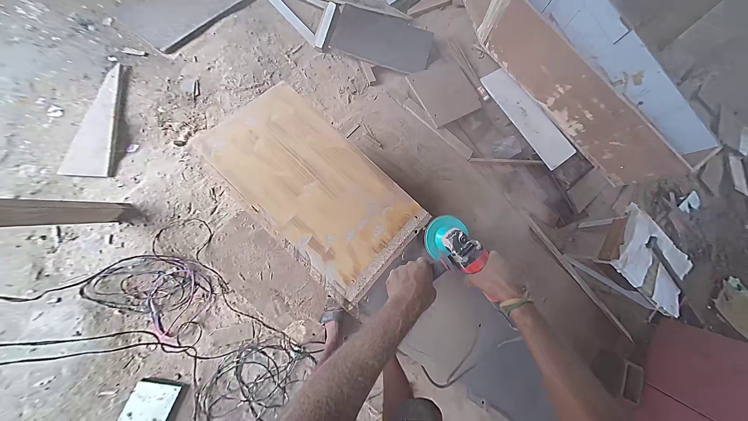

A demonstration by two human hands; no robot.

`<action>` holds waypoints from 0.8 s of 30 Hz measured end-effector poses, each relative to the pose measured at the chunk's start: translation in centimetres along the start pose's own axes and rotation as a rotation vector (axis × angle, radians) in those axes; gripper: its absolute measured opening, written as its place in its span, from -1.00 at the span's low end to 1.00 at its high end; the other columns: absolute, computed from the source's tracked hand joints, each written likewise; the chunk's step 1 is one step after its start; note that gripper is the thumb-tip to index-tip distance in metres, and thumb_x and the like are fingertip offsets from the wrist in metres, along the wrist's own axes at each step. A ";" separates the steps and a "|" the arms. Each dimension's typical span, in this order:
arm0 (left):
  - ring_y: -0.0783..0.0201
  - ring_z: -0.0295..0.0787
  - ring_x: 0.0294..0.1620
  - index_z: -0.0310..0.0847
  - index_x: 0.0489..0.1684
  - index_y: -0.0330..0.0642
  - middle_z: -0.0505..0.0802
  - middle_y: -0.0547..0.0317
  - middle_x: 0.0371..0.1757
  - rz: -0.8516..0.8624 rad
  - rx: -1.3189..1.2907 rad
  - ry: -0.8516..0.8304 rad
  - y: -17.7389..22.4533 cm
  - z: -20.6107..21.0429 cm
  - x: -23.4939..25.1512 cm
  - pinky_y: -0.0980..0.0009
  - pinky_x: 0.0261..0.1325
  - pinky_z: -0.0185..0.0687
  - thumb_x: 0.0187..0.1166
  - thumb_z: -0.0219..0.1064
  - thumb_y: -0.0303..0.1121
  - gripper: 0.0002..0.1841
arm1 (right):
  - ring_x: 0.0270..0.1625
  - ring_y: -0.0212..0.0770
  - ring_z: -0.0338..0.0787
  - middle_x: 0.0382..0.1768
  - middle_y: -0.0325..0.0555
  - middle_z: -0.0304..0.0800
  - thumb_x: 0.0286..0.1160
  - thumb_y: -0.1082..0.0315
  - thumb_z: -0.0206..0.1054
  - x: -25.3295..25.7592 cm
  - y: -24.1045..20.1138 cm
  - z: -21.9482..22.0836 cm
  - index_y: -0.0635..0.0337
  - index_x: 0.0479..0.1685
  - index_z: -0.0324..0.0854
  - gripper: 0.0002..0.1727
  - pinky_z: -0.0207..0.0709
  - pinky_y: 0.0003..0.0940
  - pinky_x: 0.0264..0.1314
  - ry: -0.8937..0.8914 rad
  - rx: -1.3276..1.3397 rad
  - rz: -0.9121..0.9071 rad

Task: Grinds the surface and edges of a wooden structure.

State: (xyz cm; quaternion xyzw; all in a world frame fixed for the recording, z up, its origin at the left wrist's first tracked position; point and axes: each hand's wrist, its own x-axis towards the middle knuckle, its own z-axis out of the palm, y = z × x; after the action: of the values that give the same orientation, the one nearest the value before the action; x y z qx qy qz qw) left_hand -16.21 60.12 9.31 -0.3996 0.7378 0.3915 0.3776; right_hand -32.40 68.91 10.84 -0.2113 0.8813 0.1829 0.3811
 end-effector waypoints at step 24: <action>-0.12 0.88 0.13 0.52 0.23 -0.13 0.88 -0.07 0.05 -0.228 0.269 0.057 -3.6 -5.8 -3.7 -0.14 0.03 0.75 0.49 0.31 -0.34 -0.66 | 0.16 0.06 0.87 0.02 0.07 0.86 -0.13 0.08 0.72 -0.5 -6.1 -0.1 0.22 0.18 0.65 -0.26 0.72 0.13 0.18 -0.139 0.159 -0.301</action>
State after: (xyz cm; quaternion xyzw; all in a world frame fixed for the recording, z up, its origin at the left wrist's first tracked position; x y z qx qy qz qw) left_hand -12.97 54.75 13.91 -0.4373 0.7439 0.2327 0.4486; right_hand -28.97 63.84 10.28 -0.2967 0.8230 0.0678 0.4797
